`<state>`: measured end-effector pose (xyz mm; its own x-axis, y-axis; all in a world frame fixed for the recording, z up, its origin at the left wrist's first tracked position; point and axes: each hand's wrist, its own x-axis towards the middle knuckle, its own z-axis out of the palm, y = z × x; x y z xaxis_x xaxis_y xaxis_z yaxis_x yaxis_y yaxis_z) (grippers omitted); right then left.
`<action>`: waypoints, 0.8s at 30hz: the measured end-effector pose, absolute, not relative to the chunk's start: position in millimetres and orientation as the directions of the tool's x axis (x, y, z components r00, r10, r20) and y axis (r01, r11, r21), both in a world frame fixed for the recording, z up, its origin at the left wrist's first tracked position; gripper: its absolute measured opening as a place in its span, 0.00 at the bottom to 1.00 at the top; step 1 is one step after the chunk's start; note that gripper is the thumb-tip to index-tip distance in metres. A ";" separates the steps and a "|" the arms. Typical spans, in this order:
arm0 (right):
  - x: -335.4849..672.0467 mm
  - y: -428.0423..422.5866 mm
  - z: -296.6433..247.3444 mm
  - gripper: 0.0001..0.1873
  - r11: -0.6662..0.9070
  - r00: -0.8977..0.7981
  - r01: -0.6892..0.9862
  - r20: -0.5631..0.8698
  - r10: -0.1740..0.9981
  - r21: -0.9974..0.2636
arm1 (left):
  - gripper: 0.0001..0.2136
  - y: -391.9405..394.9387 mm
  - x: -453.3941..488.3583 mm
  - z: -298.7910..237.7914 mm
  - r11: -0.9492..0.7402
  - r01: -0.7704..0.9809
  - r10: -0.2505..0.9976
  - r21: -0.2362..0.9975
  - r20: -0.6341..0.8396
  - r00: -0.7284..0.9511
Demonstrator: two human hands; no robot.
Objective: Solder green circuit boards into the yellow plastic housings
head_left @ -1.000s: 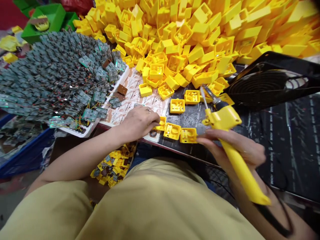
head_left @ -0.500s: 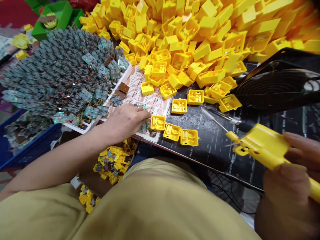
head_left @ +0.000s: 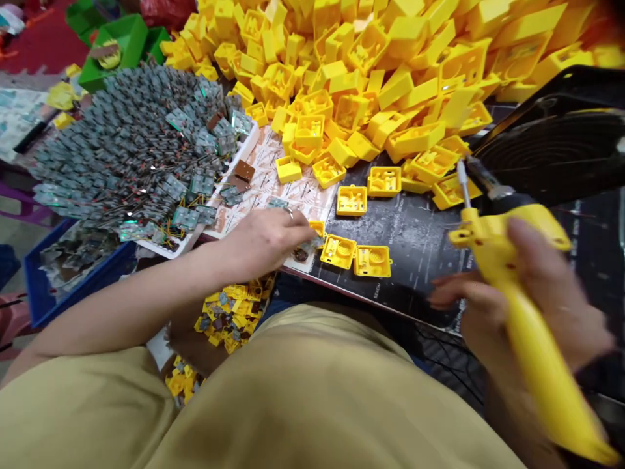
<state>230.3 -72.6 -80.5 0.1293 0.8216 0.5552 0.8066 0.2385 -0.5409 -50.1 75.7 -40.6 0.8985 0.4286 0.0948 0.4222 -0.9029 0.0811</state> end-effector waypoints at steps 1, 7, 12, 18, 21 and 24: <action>225.6 -66.2 -80.3 0.26 0.266 0.088 0.812 0.559 0.824 -0.520 | 0.13 72.6 -44.6 -45.5 -0.915 0.400 0.402 0.048 0.085 0.912; 214.5 -38.2 -94.6 0.18 0.460 -0.202 0.756 0.502 0.841 -0.466 | 0.10 76.1 -24.6 -57.2 -0.906 0.423 0.424 0.032 0.112 0.899; 197.4 -23.6 -109.0 0.23 0.540 -0.335 0.734 0.472 0.816 -0.413 | 0.07 91.8 -16.7 -60.2 -0.779 0.455 0.536 0.431 0.083 0.840; 178.3 -18.9 -117.2 0.16 0.524 -0.295 0.766 0.520 0.802 -0.372 | 0.05 116.7 -20.6 -45.1 -0.338 0.369 0.609 0.866 -0.098 0.787; 177.2 -18.8 -119.6 0.18 0.506 -0.267 0.785 0.541 0.797 -0.358 | 0.03 115.6 -22.6 -36.3 -0.590 0.443 0.453 0.675 -0.177 0.874; 179.2 -17.6 -117.6 0.22 0.510 -0.256 0.784 0.564 0.785 -0.354 | 0.07 98.6 -20.7 -46.7 -0.833 0.447 0.439 0.325 -0.104 0.893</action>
